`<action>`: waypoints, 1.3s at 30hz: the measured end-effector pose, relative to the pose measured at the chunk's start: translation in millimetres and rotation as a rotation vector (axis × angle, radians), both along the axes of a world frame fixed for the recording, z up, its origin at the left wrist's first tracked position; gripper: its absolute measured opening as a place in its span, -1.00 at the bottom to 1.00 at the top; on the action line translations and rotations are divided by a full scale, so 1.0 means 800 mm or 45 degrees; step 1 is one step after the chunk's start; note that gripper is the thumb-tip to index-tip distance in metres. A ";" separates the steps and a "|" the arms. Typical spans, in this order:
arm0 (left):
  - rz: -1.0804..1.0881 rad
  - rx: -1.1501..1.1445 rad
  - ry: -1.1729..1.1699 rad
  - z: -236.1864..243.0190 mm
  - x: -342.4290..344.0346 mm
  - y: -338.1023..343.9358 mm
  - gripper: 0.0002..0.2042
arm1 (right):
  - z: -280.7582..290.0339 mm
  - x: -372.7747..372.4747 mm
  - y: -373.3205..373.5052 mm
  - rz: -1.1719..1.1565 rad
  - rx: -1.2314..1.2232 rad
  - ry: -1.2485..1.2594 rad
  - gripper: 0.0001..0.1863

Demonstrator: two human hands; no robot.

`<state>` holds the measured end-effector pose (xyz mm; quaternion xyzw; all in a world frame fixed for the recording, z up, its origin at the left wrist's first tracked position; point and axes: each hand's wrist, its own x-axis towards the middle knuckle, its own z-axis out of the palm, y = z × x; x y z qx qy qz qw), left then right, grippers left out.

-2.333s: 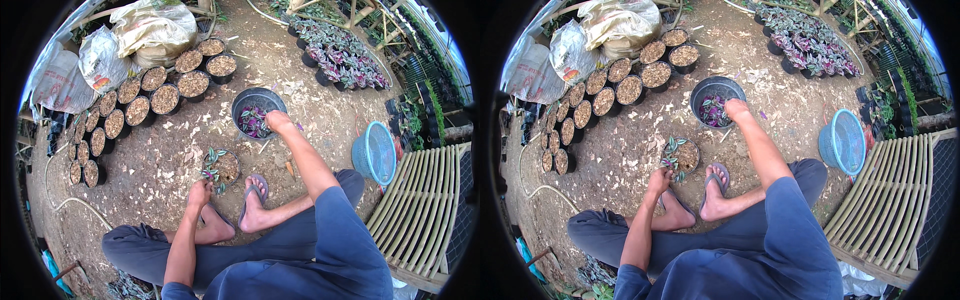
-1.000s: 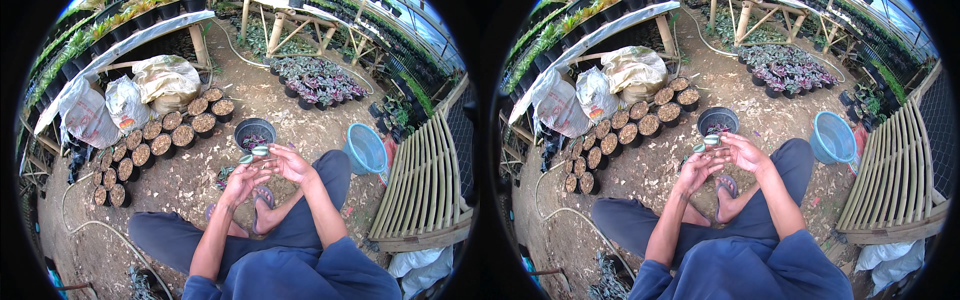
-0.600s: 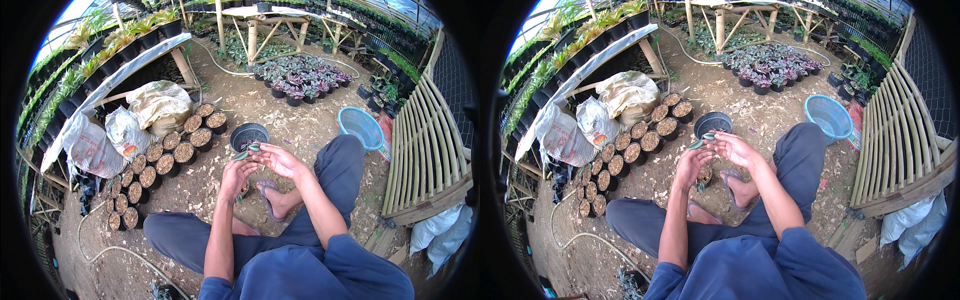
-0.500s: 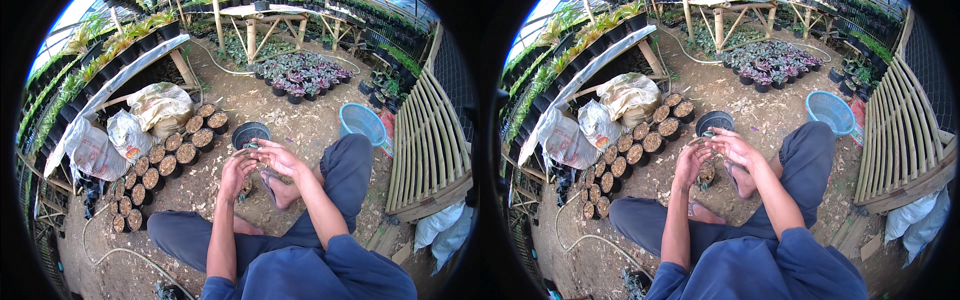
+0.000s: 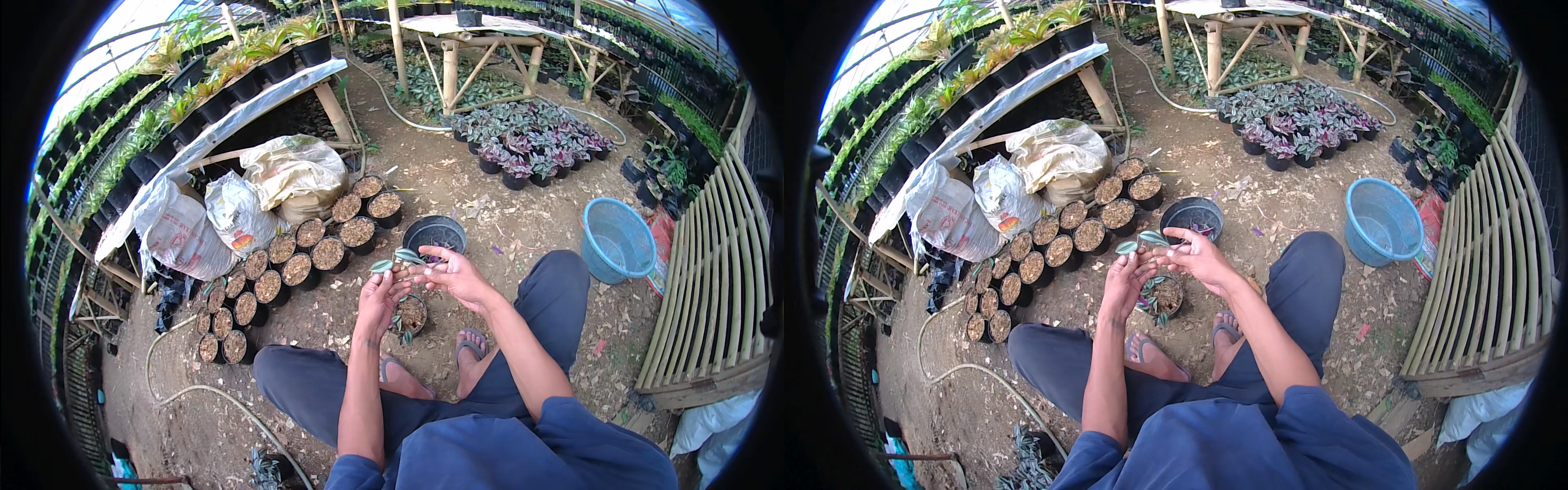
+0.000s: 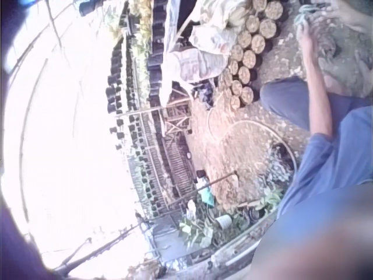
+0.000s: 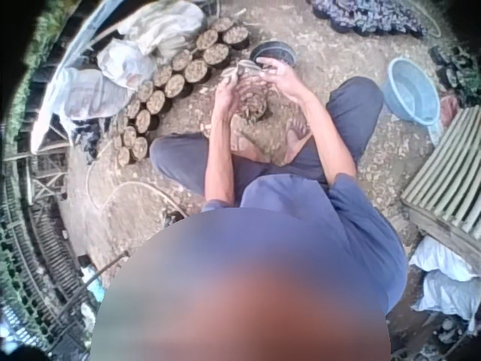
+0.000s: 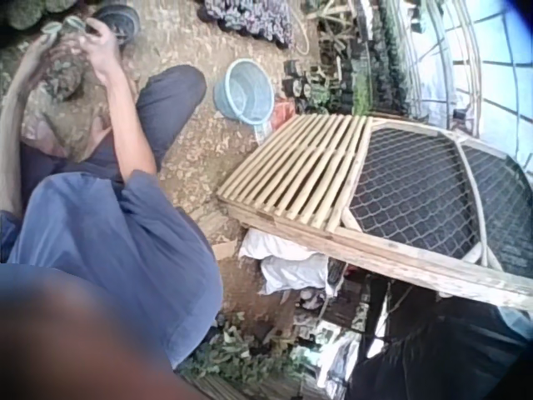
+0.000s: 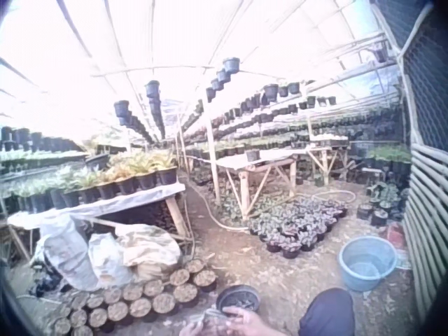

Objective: The person sits cross-legged and plants small leaf cuttings into a single pot filled with soil. They pick cuttings from a nearby bucket, insert them into the soil, and occasionally use a small tool to adjust placement.

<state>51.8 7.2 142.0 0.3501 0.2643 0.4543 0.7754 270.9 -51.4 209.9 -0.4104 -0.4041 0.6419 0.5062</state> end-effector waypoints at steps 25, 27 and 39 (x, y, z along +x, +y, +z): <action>0.281 0.156 0.147 0.160 -0.067 -0.084 -0.72 | -0.017 0.064 -0.015 0.069 -0.194 0.272 -0.48; 0.328 0.217 0.207 0.195 -0.084 -0.098 -0.73 | -0.021 0.067 -0.019 0.094 -0.207 0.361 -0.44; 0.536 0.536 0.349 0.247 -0.215 -0.080 -0.77 | -0.113 0.025 -0.019 -0.019 -0.234 -0.367 -0.38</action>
